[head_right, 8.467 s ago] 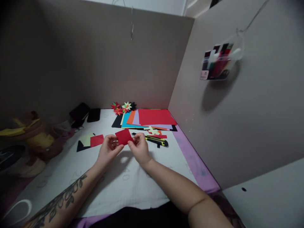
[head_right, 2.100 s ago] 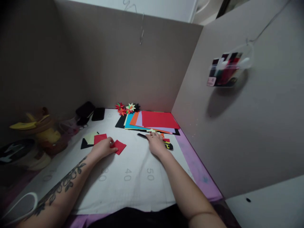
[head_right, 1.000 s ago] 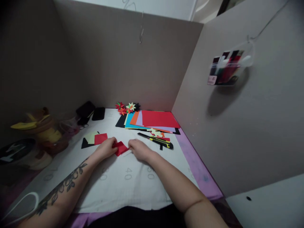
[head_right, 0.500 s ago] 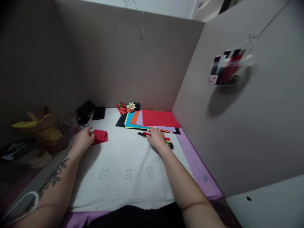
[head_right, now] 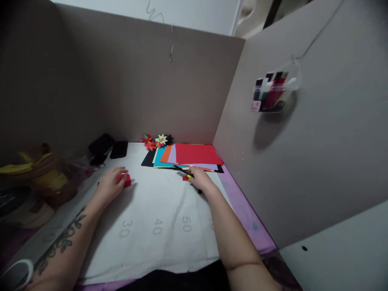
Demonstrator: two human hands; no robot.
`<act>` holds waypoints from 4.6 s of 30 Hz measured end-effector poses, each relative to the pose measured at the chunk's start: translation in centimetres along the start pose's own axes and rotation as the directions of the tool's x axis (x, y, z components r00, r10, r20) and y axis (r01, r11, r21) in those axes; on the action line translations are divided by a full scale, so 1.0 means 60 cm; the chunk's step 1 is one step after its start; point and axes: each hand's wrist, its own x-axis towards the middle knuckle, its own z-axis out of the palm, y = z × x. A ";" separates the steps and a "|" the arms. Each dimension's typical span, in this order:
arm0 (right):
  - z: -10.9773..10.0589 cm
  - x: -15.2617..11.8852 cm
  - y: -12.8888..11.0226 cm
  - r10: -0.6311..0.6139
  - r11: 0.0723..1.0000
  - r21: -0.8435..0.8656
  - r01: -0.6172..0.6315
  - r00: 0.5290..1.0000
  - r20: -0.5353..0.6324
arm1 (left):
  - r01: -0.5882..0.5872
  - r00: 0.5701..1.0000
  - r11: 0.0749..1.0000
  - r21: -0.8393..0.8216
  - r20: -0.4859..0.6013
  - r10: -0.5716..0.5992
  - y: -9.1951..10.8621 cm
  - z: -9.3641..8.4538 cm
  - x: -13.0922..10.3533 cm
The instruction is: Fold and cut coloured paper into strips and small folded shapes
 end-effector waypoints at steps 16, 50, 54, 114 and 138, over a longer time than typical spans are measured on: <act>-0.036 -0.023 0.159 0.393 0.915 0.084 -0.395 0.919 0.039 | -0.194 0.949 0.978 -0.073 0.238 0.206 0.020 0.021 -0.010; -0.001 0.001 0.066 -0.212 0.973 0.140 0.184 0.953 0.217 | -0.197 0.903 0.973 -0.118 0.365 0.227 0.033 0.024 -0.017; -0.004 -0.012 0.072 -0.160 0.964 0.223 0.143 0.985 0.065 | -0.208 0.889 0.971 -0.117 0.391 0.238 0.035 0.026 -0.017; 0.063 0.058 0.057 0.271 0.908 0.390 -0.152 0.924 -0.271 | -0.225 0.865 0.967 -0.122 0.431 0.256 0.043 0.023 -0.018; 0.036 0.039 0.079 0.100 0.899 0.424 -0.112 0.994 0.051 | -0.222 0.869 0.963 -0.156 0.415 0.268 0.037 0.026 -0.019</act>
